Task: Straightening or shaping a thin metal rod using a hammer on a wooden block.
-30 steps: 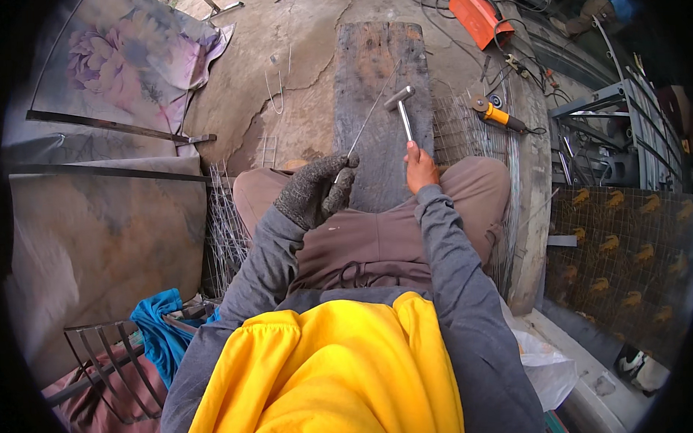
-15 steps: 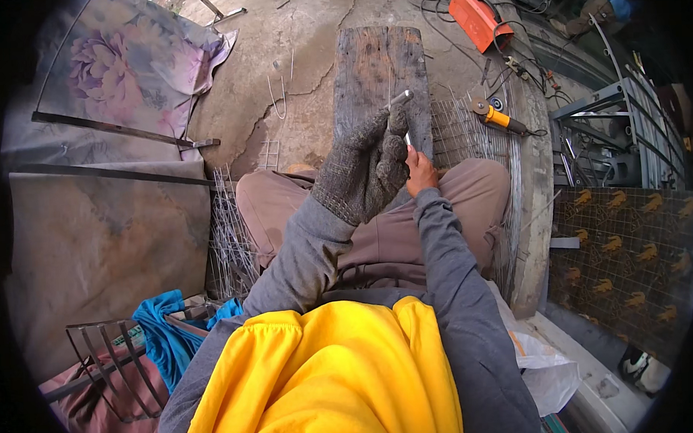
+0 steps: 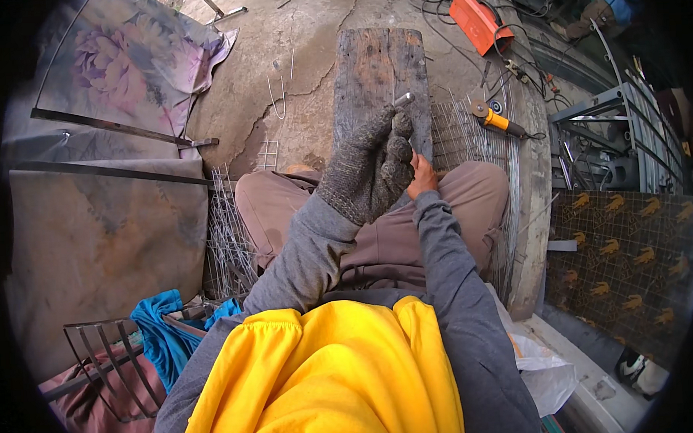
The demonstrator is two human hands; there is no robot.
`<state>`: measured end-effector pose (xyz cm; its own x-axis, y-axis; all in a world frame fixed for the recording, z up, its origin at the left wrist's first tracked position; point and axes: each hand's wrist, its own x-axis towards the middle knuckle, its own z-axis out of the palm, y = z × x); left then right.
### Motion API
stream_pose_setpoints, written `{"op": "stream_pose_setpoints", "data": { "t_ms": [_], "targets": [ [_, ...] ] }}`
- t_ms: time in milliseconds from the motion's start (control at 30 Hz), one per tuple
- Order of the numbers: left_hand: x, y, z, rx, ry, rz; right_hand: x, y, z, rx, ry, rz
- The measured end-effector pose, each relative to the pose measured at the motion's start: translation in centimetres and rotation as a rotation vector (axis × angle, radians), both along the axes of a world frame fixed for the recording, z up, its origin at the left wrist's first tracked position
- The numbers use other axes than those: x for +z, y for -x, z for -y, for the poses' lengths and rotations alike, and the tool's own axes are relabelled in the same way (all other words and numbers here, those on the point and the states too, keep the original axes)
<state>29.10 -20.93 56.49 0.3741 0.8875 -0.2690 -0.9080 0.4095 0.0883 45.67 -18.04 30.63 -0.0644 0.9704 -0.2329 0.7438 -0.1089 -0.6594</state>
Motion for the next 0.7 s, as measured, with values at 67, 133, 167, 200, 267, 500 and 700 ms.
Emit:
{"op": "stream_pose_setpoints", "data": {
  "t_ms": [67, 133, 167, 200, 267, 500, 700],
  "targets": [
    [-0.2, 0.0, -0.1, -0.01, 0.052, -0.027, 0.1, 0.1, 0.0, -0.006, -0.001, -0.002],
    [-0.2, -0.1, -0.2, 0.0, 0.081, 0.001, 0.5, 0.3, 0.2, 0.015, -0.034, -0.019],
    [-0.2, -0.1, -0.3, 0.008, 0.11, 0.028, 0.9, 0.4, 0.3, 0.017, -0.033, -0.019],
    [-0.3, 0.0, -0.2, 0.011, 0.111, 0.027, 1.3, 0.5, 0.5, 0.035, -0.068, -0.059],
    [-0.2, -0.1, -0.2, 0.002, 0.074, 0.04, 1.7, 0.5, 0.6, 0.049, -0.104, -0.097],
    [-1.5, -0.3, 0.1, -0.025, 0.04, 0.076, 0.7, 0.3, 1.1, -0.055, -0.17, -0.105],
    [-1.5, 1.2, 2.4, -0.071, 0.004, -0.57, 5.0, 2.8, 2.4, -0.215, -0.326, -0.158]
  ]
}}
